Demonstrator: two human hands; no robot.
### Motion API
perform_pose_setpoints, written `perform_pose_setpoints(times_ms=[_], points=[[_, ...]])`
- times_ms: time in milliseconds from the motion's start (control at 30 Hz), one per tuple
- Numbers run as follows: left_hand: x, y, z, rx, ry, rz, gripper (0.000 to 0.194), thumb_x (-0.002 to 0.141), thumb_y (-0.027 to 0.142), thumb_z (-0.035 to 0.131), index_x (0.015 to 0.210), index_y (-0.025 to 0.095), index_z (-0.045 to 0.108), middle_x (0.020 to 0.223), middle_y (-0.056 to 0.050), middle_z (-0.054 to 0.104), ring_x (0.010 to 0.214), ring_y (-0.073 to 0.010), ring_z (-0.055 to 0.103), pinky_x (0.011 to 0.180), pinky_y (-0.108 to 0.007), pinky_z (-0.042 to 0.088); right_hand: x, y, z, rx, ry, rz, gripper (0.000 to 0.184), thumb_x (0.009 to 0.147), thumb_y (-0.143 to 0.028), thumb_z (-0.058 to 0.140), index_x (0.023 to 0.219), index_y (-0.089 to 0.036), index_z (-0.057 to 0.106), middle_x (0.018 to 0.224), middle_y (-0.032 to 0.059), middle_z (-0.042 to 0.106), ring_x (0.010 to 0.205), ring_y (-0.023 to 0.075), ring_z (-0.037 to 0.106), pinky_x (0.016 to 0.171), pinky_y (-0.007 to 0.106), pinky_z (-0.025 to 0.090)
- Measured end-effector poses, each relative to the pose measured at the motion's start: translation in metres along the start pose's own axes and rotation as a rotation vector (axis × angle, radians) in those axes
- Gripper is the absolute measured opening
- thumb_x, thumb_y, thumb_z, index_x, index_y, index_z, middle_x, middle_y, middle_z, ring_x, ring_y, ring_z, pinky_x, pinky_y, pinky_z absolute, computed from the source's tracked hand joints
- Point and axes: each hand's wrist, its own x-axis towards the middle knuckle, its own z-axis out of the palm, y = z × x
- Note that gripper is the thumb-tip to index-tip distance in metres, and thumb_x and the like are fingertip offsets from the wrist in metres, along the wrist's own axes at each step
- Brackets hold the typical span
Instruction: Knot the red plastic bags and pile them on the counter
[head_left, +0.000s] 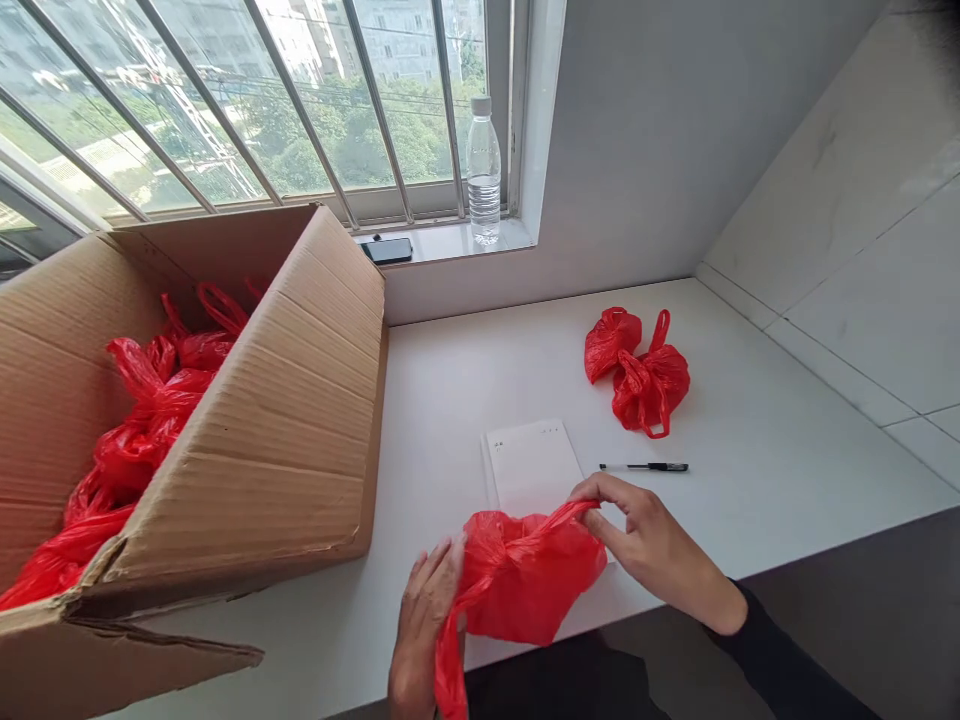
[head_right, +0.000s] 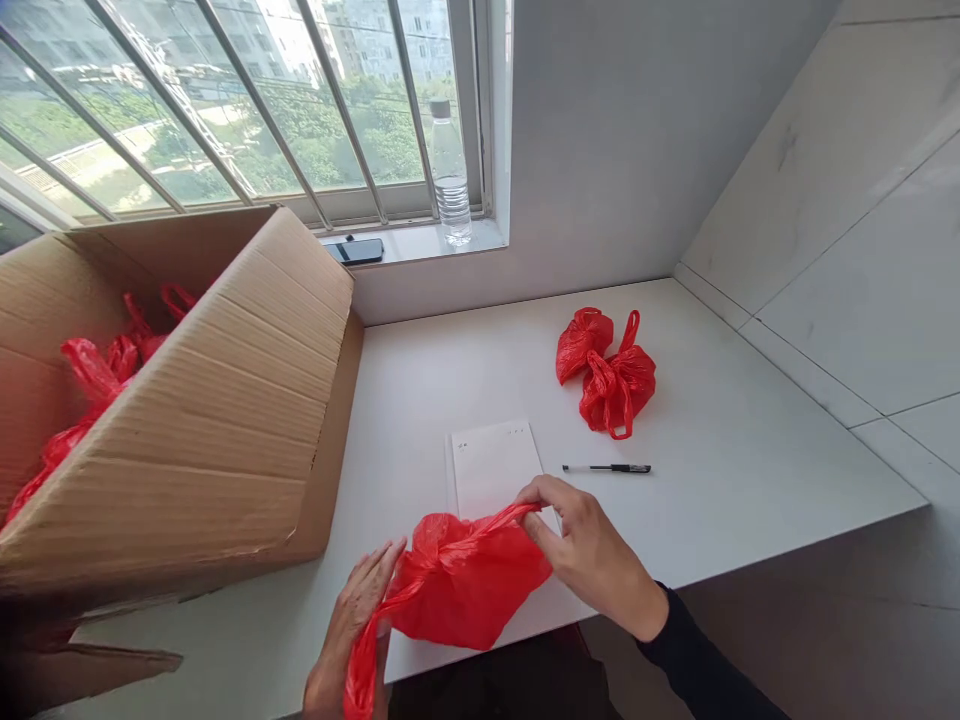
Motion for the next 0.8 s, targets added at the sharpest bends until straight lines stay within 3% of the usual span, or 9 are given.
perform_pose_setpoints(times_ms=[67,167,233,333,433,533,600,667,800], points=[[-0.016,-0.007,-0.004,0.019,0.039,-0.159,0.056,0.104,0.011,0.041,0.155,0.034,0.044,0.151,-0.002,0.057,0.145,-0.0215,0.046,0.124,-0.043,0.035,-0.003,0.018,-0.008,-0.014,0.026,0.084,0.019,0.101,-0.039,0.054,0.092,-0.025,0.064,0.091,-0.0015,0.066,0.084,0.0186,0.058,0.059,0.03,0.033],[-0.026,-0.009,-0.007,-0.002,-0.02,-0.265,0.052,0.107,0.018,0.038,0.155,0.035,0.043,0.157,0.0,0.051,0.148,-0.0206,0.042,0.122,-0.039,0.038,-0.009,0.032,-0.005,0.07,0.033,0.115,0.024,0.104,-0.045,0.05,0.094,-0.026,0.062,0.096,-0.0006,0.067,0.09,0.0194,0.061,0.068,0.031,0.041],[-0.021,-0.006,-0.002,-0.01,-0.068,-0.203,0.053,0.108,0.022,0.036,0.159,0.03,0.036,0.164,-0.004,0.042,0.153,-0.0239,0.034,0.123,-0.042,0.037,-0.013,0.03,0.008,0.181,0.071,0.082,0.024,0.105,-0.046,0.049,0.098,-0.026,0.06,0.112,0.0007,0.068,0.106,0.0205,0.063,0.085,0.032,0.047],[-0.007,-0.003,0.013,0.071,-0.114,-0.006,0.061,0.105,0.023,0.045,0.163,0.022,0.027,0.169,-0.011,0.03,0.157,-0.0318,0.023,0.126,-0.053,0.028,-0.02,0.021,0.036,0.25,0.133,-0.024,0.021,0.107,-0.046,0.046,0.112,-0.029,0.057,0.134,0.0029,0.062,0.126,0.0211,0.058,0.104,0.035,0.047],[0.005,-0.008,0.033,0.184,-0.199,0.141,0.065,0.103,0.018,0.05,0.163,0.02,0.025,0.17,-0.012,0.028,0.158,-0.0327,0.021,0.127,-0.056,0.024,-0.024,0.023,0.069,0.111,0.182,-0.157,0.024,0.108,-0.038,0.041,0.128,-0.03,0.051,0.133,0.0058,0.063,0.119,0.0204,0.063,0.103,0.038,0.052],[0.007,-0.016,0.05,0.316,-0.262,0.169,0.063,0.104,0.015,0.045,0.163,0.019,0.025,0.168,-0.01,0.034,0.158,-0.027,0.022,0.128,-0.05,0.023,-0.02,0.041,0.095,-0.111,0.31,-0.276,0.031,0.106,-0.031,0.044,0.137,-0.026,0.044,0.129,0.0106,0.066,0.113,0.0237,0.069,0.094,0.041,0.061],[0.006,-0.02,0.058,0.407,-0.28,0.172,0.064,0.104,0.016,0.046,0.163,0.017,0.024,0.167,-0.009,0.036,0.158,-0.0261,0.022,0.129,-0.049,0.019,-0.015,0.055,0.104,-0.263,0.376,-0.329,0.043,0.105,-0.028,0.045,0.147,-0.022,0.037,0.136,0.0144,0.064,0.124,0.0283,0.064,0.098,0.048,0.06],[0.004,-0.021,0.064,0.476,-0.289,0.178,0.065,0.103,0.018,0.048,0.163,0.016,0.025,0.167,-0.009,0.035,0.158,-0.0265,0.022,0.13,-0.048,0.013,-0.01,0.066,0.107,-0.387,0.363,-0.378,0.054,0.105,-0.025,0.043,0.157,-0.022,0.028,0.146,0.0151,0.059,0.136,0.0303,0.056,0.108,0.055,0.054],[0.002,-0.02,0.072,0.541,-0.283,0.19,0.064,0.101,0.017,0.048,0.162,0.015,0.028,0.166,-0.009,0.038,0.157,-0.0257,0.025,0.13,-0.046,0.007,-0.003,0.074,0.103,-0.483,0.321,-0.461,0.062,0.104,-0.019,0.041,0.163,-0.025,0.022,0.153,0.0108,0.053,0.142,0.0285,0.05,0.115,0.057,0.048]])
